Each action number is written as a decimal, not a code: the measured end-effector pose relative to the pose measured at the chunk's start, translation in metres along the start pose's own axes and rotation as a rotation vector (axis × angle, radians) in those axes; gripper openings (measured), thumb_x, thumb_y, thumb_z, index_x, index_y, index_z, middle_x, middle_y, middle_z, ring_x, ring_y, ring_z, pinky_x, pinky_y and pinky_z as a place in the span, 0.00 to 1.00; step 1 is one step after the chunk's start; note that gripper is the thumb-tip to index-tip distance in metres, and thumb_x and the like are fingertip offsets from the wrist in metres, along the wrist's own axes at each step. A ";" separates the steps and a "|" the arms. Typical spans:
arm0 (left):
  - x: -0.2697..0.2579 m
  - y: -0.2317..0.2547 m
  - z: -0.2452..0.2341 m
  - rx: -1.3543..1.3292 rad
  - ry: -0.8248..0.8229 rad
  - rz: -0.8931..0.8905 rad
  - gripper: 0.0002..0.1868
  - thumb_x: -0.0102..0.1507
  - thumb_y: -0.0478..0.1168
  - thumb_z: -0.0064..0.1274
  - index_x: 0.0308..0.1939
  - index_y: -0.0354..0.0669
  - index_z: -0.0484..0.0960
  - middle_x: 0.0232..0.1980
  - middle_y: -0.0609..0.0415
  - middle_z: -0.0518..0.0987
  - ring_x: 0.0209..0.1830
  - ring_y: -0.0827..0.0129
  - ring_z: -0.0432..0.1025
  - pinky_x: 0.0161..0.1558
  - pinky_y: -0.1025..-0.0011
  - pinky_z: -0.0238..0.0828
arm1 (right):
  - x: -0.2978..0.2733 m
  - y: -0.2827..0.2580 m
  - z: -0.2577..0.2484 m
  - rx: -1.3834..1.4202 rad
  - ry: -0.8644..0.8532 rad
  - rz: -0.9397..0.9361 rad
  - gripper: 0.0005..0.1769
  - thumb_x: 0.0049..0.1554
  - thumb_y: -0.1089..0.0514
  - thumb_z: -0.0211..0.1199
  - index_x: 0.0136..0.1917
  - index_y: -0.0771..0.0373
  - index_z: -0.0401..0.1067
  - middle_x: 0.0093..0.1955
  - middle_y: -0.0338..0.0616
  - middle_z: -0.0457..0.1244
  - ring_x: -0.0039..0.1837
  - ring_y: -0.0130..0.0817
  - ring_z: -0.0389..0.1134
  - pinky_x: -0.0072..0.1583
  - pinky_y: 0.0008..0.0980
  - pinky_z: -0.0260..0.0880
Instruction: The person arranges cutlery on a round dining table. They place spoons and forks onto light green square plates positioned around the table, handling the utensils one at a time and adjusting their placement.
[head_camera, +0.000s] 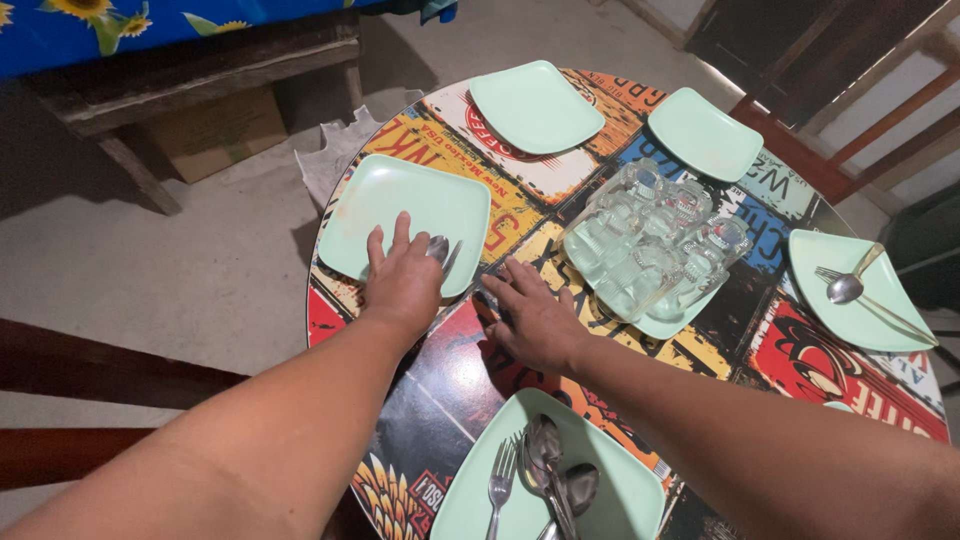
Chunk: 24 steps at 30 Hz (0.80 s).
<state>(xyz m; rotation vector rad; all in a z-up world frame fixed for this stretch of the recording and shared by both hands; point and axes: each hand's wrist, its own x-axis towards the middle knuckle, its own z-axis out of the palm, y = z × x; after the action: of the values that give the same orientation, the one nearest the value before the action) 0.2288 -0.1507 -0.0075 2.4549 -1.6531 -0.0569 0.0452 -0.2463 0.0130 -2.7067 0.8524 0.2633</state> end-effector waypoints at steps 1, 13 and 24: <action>0.001 -0.001 0.003 -0.016 0.047 0.016 0.20 0.57 0.32 0.53 0.54 0.40 0.83 0.68 0.46 0.70 0.82 0.49 0.45 0.74 0.39 0.30 | 0.000 0.000 0.000 -0.001 -0.001 0.003 0.42 0.56 0.43 0.62 0.80 0.43 0.51 0.85 0.46 0.36 0.86 0.46 0.34 0.73 0.73 0.42; 0.006 -0.008 0.021 0.004 0.069 0.003 0.16 0.59 0.33 0.51 0.49 0.44 0.87 0.73 0.48 0.68 0.83 0.50 0.46 0.74 0.39 0.33 | 0.001 0.002 -0.001 0.028 -0.034 0.023 0.42 0.57 0.44 0.62 0.80 0.43 0.50 0.86 0.44 0.36 0.87 0.45 0.32 0.75 0.71 0.39; -0.005 -0.001 0.001 -0.001 -0.049 -0.075 0.12 0.57 0.32 0.52 0.39 0.44 0.89 0.78 0.48 0.60 0.83 0.51 0.42 0.75 0.41 0.33 | 0.001 0.003 0.001 0.037 -0.034 0.018 0.42 0.56 0.44 0.63 0.80 0.43 0.50 0.85 0.43 0.36 0.86 0.45 0.32 0.75 0.71 0.38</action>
<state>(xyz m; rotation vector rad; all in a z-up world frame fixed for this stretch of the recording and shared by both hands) 0.2277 -0.1462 -0.0090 2.5337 -1.5786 -0.1284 0.0443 -0.2491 0.0111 -2.6541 0.8635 0.2935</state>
